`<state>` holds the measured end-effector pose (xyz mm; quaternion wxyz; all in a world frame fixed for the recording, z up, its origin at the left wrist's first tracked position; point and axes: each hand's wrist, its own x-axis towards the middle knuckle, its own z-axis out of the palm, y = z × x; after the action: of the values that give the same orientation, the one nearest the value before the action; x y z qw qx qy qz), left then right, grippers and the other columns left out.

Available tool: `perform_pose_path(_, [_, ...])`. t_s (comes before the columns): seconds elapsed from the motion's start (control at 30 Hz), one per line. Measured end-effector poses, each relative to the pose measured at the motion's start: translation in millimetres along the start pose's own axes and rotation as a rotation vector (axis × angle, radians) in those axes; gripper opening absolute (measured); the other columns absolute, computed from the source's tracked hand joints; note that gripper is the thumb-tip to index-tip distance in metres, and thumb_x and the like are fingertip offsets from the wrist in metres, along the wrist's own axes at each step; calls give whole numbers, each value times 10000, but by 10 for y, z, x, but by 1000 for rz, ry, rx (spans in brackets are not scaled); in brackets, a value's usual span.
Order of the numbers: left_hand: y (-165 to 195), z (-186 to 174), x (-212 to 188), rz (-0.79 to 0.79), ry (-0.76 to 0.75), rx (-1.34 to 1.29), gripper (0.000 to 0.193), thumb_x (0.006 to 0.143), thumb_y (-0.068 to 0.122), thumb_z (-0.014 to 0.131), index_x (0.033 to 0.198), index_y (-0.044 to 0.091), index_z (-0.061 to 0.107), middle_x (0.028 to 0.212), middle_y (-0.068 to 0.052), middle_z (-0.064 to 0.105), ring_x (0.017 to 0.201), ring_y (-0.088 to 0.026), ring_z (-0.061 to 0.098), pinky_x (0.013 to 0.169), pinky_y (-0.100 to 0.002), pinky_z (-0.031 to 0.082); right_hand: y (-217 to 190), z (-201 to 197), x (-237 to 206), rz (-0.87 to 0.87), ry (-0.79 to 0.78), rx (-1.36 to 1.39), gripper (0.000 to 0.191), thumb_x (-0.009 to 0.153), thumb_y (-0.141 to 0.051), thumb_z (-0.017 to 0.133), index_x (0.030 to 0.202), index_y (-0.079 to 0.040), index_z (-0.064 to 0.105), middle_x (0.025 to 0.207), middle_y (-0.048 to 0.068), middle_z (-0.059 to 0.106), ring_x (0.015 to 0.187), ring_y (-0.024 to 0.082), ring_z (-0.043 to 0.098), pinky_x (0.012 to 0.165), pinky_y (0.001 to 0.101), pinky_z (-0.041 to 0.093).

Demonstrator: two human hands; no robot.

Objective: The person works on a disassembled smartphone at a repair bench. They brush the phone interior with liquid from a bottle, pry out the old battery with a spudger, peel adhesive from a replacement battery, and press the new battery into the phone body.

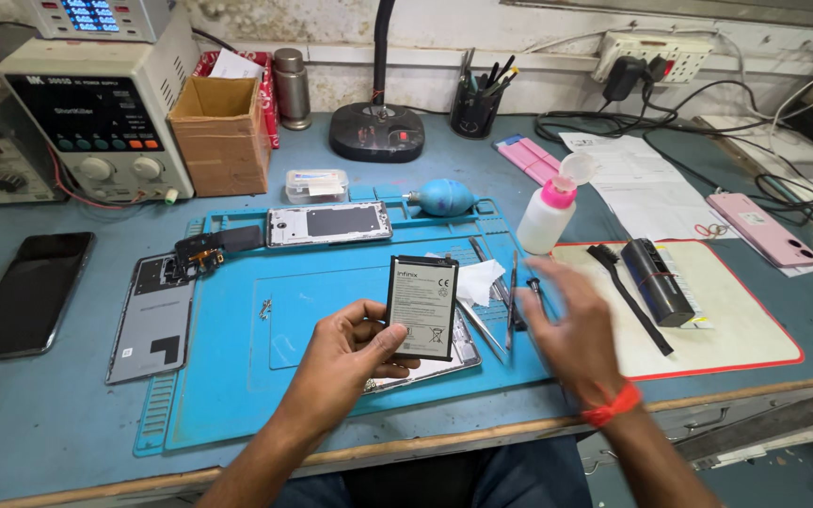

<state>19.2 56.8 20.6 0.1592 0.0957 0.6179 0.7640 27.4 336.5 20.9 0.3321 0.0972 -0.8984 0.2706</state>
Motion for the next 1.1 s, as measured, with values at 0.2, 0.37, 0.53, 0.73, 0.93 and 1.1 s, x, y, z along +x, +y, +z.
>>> perform_pose_path(0.2, [24, 90, 67, 22, -27, -7, 262, 947, 184, 645, 1102, -27, 646, 995, -161, 789, 825, -205, 778, 726, -336, 658, 829, -240, -116, 22, -133, -437, 417, 913, -226, 630, 1310, -102, 672, 1408, 173, 612, 1348, 358, 518, 1112, 475, 412])
perform_pose_path(0.37, [9, 140, 61, -7, -32, 2, 282, 942, 190, 650, 1119, -29, 654, 1005, -157, 790, 825, -202, 774, 734, -338, 655, 1074, -195, -193, 108, -295, -441, 442, 917, -276, 580, 1342, -182, 653, 1461, 135, 576, 1380, 329, 493, 1075, 582, 362])
perform_pose_path(0.53, [53, 186, -39, -117, -4, 25, 289, 920, 201, 655, 1122, -6, 662, 1001, -143, 806, 829, -201, 784, 744, -339, 650, 1124, -230, -219, 91, -344, -457, 454, 944, -302, 559, 1386, -217, 623, 1483, 83, 556, 1395, 314, 478, 1087, 587, 359])
perform_pose_path(0.73, [89, 166, -93, -107, 8, 96, 298, 911, 211, 662, 1107, -11, 691, 981, -152, 825, 827, -213, 806, 757, -343, 676, 1447, -498, -188, 232, -409, -505, 476, 940, -270, 538, 1413, -284, 590, 1537, 23, 511, 1412, 241, 475, 1091, 675, 328])
perform_pose_path(0.93, [-76, 219, -69, -33, -60, 11, 295, 915, 174, 672, 1126, -33, 672, 990, -167, 812, 838, -226, 794, 739, -348, 667, 1753, -780, -108, 339, -378, -492, 469, 964, -232, 528, 1422, -316, 584, 1544, 21, 506, 1433, 260, 448, 1116, 753, 247])
perform_pose_path(1.1, [-335, 486, 59, -59, -166, -131, 333, 915, 137, 667, 1193, -46, 643, 997, -175, 789, 854, -236, 796, 737, -337, 656, 1229, -665, -188, 325, -206, -17, 522, 988, -316, 553, 1478, -142, 504, 1522, 110, 529, 1423, 240, 467, 1169, 562, 305])
